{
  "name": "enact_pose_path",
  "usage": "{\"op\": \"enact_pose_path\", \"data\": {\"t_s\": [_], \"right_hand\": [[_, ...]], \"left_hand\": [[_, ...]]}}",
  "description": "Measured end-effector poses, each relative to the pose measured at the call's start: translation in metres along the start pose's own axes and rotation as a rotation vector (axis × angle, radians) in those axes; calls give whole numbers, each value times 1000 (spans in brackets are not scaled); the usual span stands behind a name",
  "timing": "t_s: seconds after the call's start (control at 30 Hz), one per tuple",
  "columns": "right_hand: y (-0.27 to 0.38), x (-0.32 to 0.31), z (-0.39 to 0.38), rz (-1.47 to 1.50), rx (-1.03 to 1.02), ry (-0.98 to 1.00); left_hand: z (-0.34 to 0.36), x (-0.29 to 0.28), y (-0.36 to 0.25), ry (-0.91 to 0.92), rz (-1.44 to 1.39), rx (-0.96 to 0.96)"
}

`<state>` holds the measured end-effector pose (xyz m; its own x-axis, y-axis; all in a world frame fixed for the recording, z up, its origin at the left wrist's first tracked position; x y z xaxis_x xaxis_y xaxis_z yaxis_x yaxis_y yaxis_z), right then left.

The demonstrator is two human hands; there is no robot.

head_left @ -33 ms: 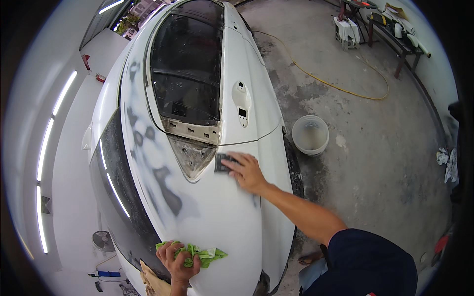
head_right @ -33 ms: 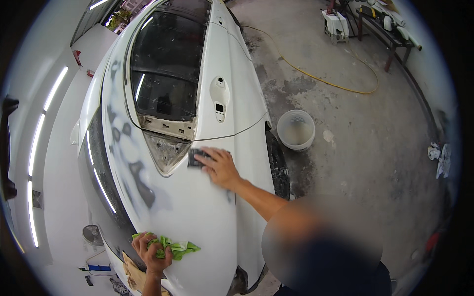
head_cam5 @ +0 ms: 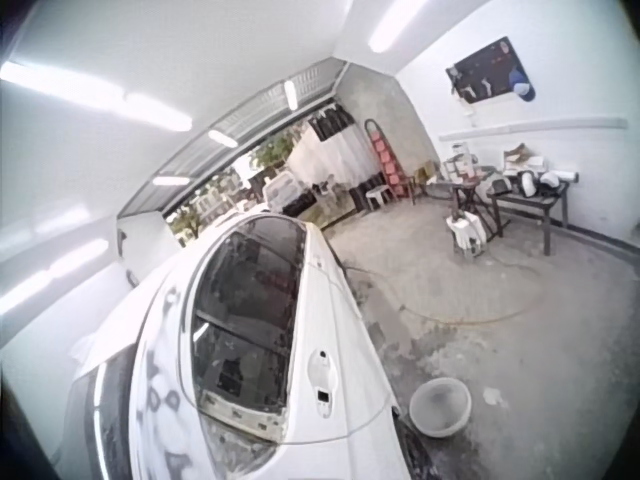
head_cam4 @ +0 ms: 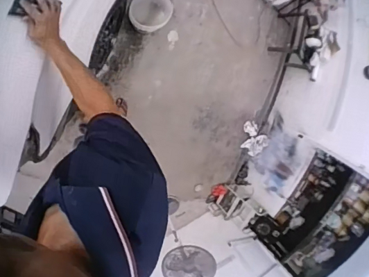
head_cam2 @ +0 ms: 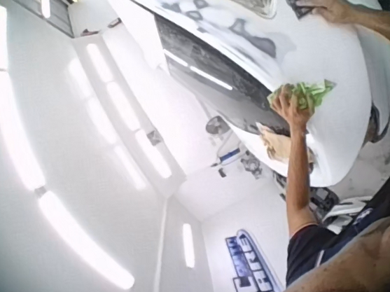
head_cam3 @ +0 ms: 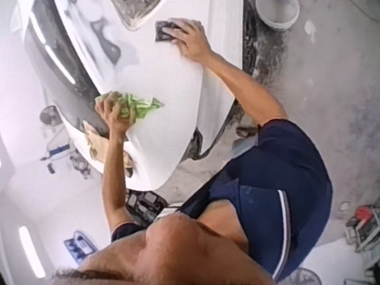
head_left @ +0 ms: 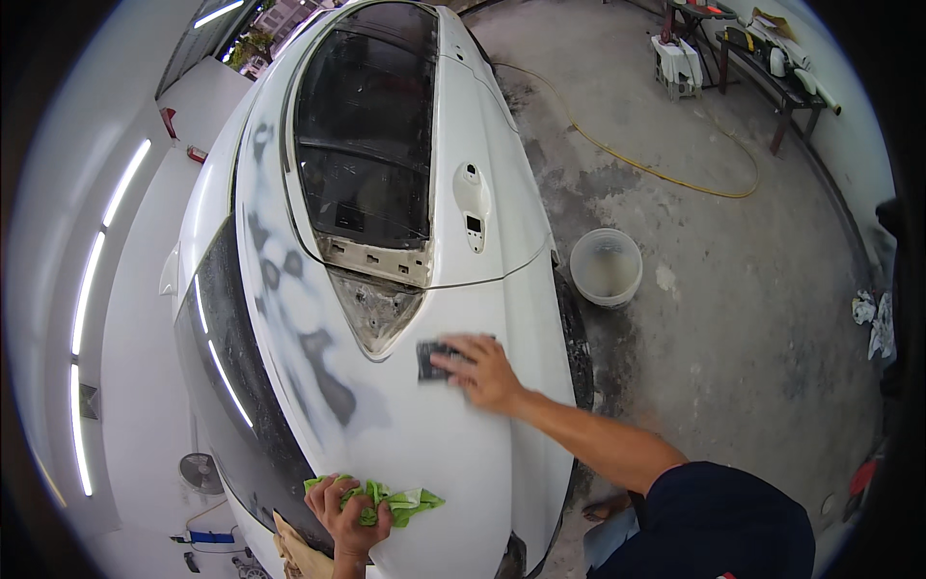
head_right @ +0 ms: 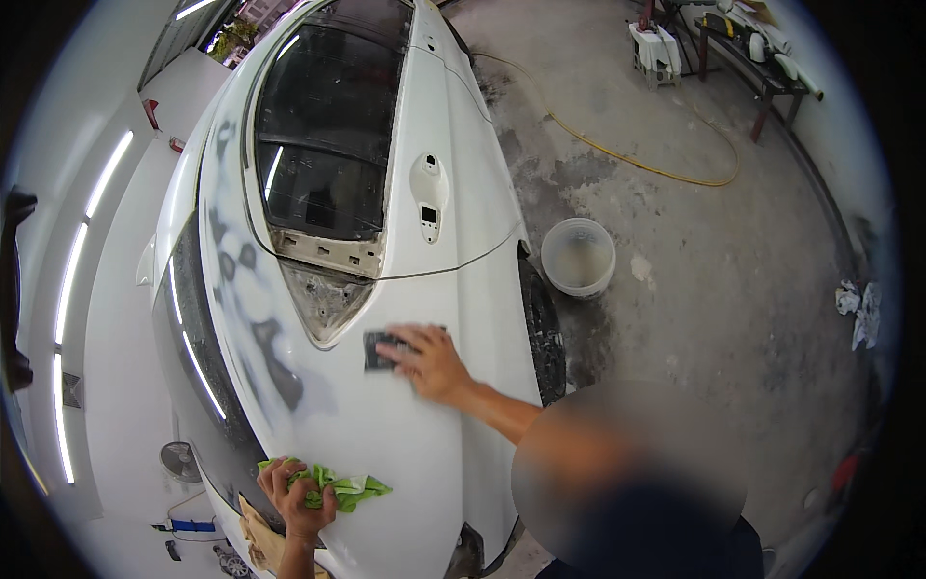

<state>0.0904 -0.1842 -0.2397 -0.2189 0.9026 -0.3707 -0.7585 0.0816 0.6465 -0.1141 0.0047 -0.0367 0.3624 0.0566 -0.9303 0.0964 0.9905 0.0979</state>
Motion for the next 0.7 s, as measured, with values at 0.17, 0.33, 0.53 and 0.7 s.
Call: {"op": "enact_pose_path", "data": {"t_s": [0.17,0.33,0.53,0.7], "right_hand": [[-34,-7,21,89,-133,-23],[-53,-7,23,-32,181,-84],[-71,-17,14,-62,-33,-79],[-50,-4,-16,-84,145,-61]], "left_hand": [[0,1,3,30,9,-35],[-1,3,5,22,20,-12],[0,3,6,18,9,12],[0,4,6,4,4,44]]}}
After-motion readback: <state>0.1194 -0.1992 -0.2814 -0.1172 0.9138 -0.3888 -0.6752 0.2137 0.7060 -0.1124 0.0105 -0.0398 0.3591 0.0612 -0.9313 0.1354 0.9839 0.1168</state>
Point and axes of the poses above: each hand's wrist, its own z-axis towards the middle knuckle, its own x-axis out of the palm, y = z × x, the point moved 5 cm from there along z, towards the middle knuckle, and after that the axes turned 4 degrees about -z, right-handed, at the moved point
